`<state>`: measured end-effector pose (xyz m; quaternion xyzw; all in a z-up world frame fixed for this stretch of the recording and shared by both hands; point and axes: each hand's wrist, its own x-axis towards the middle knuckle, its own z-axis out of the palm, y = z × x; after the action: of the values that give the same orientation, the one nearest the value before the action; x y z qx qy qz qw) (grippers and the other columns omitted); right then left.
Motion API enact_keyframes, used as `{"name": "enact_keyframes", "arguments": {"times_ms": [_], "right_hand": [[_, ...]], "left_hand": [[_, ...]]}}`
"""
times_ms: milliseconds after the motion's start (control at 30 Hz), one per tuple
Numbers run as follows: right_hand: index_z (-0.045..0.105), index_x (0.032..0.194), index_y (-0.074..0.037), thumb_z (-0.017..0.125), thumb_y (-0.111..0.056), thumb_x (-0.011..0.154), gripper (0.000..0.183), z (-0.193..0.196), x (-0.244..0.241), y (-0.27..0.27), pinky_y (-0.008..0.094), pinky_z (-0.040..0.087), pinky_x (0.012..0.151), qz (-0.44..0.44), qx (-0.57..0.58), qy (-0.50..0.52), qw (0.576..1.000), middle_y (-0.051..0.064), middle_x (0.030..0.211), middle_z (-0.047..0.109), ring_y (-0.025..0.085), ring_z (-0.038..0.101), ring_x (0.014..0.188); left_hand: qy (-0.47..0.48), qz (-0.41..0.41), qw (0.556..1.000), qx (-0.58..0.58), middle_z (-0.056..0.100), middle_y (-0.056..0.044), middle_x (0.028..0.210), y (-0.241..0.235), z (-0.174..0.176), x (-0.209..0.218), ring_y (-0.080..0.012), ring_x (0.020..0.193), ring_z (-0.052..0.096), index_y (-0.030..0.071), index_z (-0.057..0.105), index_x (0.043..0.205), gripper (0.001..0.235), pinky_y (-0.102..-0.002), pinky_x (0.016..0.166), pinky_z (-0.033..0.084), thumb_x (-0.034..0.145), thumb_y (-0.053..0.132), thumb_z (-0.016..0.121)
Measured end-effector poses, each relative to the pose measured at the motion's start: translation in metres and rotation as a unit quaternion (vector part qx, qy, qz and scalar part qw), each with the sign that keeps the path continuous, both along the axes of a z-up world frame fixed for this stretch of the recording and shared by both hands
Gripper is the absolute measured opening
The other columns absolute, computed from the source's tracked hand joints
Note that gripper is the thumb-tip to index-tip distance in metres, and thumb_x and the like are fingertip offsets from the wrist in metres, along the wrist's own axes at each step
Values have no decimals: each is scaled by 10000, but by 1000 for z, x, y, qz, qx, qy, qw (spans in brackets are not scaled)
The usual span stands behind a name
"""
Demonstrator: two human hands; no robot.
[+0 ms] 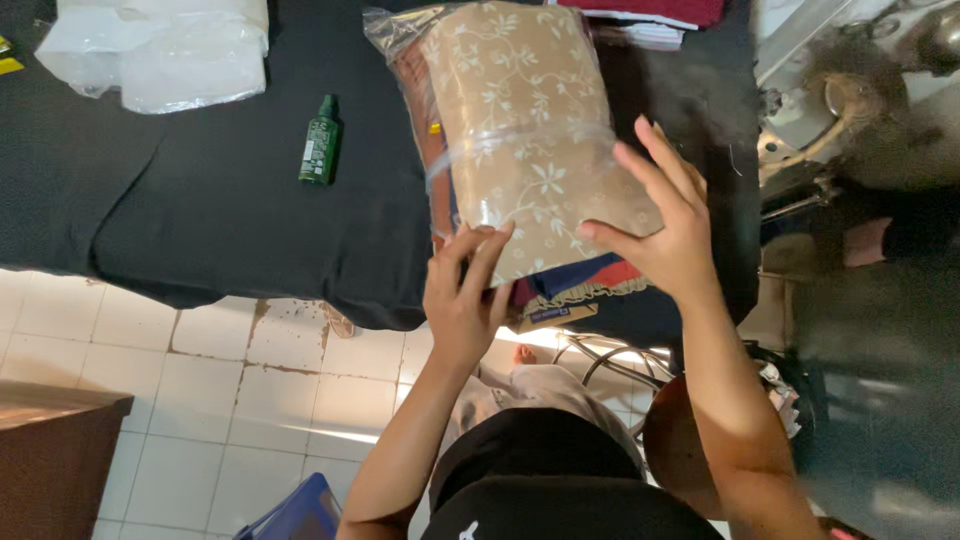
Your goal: The person wraps a stack of folded clothes in a clear plastic bag, folds the edges, and secures the bundle with a rubber band. The person then places a small green bottle inside the bag and adjusts the bundle.
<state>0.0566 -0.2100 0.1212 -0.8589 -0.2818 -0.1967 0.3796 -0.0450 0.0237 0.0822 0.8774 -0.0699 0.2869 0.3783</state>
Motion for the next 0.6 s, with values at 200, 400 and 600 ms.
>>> {"name": "enact_keyframes", "arguments": {"times_ms": [200, 400, 600], "right_hand": [[670, 1330, 19, 960, -205, 798, 646, -18, -15, 22, 396, 527, 1120, -54, 84, 21, 995, 169, 1432, 632, 306, 653, 1317], [664, 1318, 39, 796, -161, 947, 441, -33, -30, 12, 352, 516, 1072, -45, 120, 28, 991, 204, 1379, 650, 304, 656, 1266], [668, 1283, -21, 505, -113, 1110, 255, -33, 19, -24, 257, 534, 995, -14, 300, 268, 915, 102, 1196, 726, 140, 698, 1105]], "left_hand": [[68, 46, 994, 76, 607, -27, 1243, 9, 36, -5, -242, 1095, 545, 243, 677, 1350, 646, -434, 985, 361, 724, 152, 811], [30, 4, 988, 151, 581, -70, 1217, -4, 68, 6, -297, 1144, 513, 178, 665, 1319, 735, -474, 1007, 326, 738, 620, 749], [29, 6, 993, 114, 620, -55, 1277, -65, 58, 52, -267, 1192, 559, 119, 687, 1305, 355, -424, 1048, 408, 1070, 383, 647]]}}
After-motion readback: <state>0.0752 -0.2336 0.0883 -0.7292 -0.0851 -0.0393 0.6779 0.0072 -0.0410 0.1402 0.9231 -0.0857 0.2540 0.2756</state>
